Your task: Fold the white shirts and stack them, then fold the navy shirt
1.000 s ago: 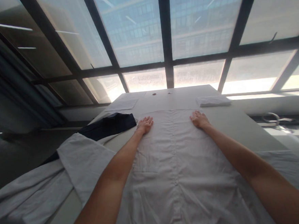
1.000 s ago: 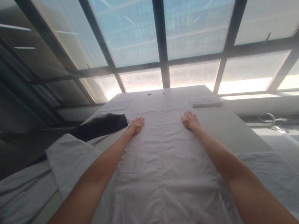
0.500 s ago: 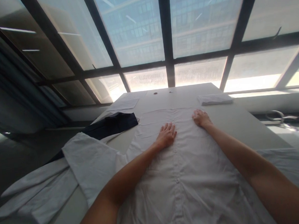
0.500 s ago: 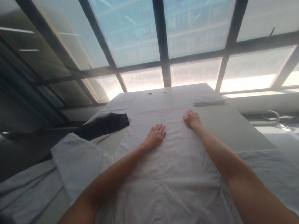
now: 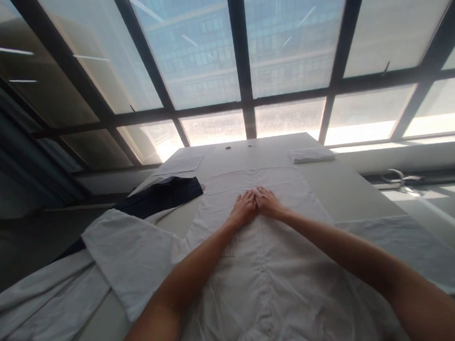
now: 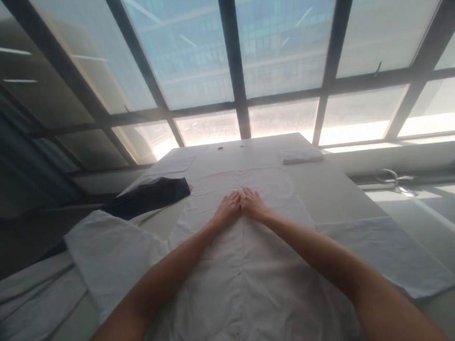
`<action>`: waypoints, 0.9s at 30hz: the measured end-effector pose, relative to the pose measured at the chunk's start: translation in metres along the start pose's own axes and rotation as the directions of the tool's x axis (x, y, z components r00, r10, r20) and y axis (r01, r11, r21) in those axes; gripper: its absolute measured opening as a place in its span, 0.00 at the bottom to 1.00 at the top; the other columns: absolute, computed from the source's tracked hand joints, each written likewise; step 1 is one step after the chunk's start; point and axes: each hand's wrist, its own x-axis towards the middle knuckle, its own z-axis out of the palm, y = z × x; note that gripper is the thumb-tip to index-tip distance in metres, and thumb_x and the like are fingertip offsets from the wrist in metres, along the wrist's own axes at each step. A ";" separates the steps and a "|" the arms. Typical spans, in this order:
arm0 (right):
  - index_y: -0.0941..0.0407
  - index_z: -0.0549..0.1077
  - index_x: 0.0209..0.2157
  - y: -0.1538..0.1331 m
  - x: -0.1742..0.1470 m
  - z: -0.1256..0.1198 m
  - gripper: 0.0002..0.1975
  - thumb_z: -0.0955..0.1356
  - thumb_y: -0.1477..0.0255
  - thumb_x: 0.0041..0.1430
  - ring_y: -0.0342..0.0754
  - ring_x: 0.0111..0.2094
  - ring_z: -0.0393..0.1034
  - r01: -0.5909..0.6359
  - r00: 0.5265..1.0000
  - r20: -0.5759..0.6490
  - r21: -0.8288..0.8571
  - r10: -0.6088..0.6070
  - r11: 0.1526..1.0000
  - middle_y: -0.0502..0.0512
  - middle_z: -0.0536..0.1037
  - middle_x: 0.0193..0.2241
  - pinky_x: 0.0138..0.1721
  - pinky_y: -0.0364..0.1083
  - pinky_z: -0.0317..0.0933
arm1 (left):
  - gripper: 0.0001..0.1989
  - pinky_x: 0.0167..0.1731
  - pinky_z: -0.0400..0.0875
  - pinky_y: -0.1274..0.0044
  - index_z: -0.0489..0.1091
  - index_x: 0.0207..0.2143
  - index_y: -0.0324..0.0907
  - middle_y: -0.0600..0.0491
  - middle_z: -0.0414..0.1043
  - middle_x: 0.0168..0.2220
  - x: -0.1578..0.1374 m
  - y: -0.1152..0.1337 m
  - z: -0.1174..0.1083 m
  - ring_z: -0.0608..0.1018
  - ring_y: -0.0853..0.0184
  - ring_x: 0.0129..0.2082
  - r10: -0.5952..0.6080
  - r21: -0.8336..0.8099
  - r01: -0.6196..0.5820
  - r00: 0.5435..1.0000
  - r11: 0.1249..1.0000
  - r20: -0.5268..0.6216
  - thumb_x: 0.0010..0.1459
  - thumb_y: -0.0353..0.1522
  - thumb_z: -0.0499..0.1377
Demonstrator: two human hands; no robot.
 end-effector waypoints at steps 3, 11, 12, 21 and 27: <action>0.59 0.53 0.70 -0.016 -0.018 0.006 0.29 0.50 0.66 0.72 0.51 0.69 0.48 0.013 1.000 0.022 0.059 -0.014 0.998 0.61 0.57 0.69 0.66 0.53 0.43 | 0.28 0.67 0.50 0.61 0.53 0.69 0.38 0.44 0.51 0.71 0.000 -0.001 -0.001 0.54 0.60 0.70 -0.003 -0.013 0.003 1.000 1.000 -0.006 0.68 0.33 0.46; 0.58 0.52 0.70 0.058 -0.042 -0.029 0.32 0.53 0.57 0.72 0.56 0.71 0.39 -0.158 0.977 0.130 -0.106 0.171 0.982 0.63 0.48 0.72 0.68 0.60 0.35 | 0.28 0.67 0.49 0.60 0.53 0.70 0.40 0.46 0.48 0.72 0.004 -0.003 0.000 0.53 0.59 0.71 -0.041 -0.010 0.042 0.999 0.999 0.030 0.69 0.33 0.41; 0.58 0.52 0.70 0.068 -0.044 -0.034 0.32 0.53 0.58 0.72 0.56 0.71 0.39 -0.194 0.970 0.126 -0.122 0.209 0.973 0.63 0.47 0.72 0.68 0.59 0.35 | 0.28 0.67 0.49 0.60 0.52 0.70 0.40 0.47 0.47 0.72 0.005 -0.004 0.000 0.53 0.59 0.71 -0.046 -0.007 0.046 0.998 0.999 0.036 0.70 0.33 0.41; 0.61 0.55 0.69 0.095 -0.049 -0.042 0.31 0.55 0.61 0.71 0.57 0.71 0.41 -0.290 0.954 0.055 -0.082 0.295 0.953 0.66 0.49 0.71 0.68 0.58 0.33 | 0.36 0.64 0.37 0.45 0.39 0.73 0.54 0.54 0.37 0.74 0.009 -0.001 -0.002 0.42 0.49 0.72 -0.093 0.034 0.089 0.988 0.995 0.122 0.67 0.56 0.35; 0.61 0.59 0.67 0.094 -0.049 -0.048 0.30 0.60 0.62 0.69 0.56 0.71 0.43 -0.278 0.957 0.086 0.008 0.276 0.961 0.65 0.53 0.70 0.68 0.58 0.36 | 0.34 0.64 0.41 0.46 0.43 0.72 0.55 0.52 0.37 0.74 0.008 0.000 -0.006 0.43 0.48 0.72 -0.077 0.059 0.070 0.989 0.996 0.129 0.68 0.54 0.38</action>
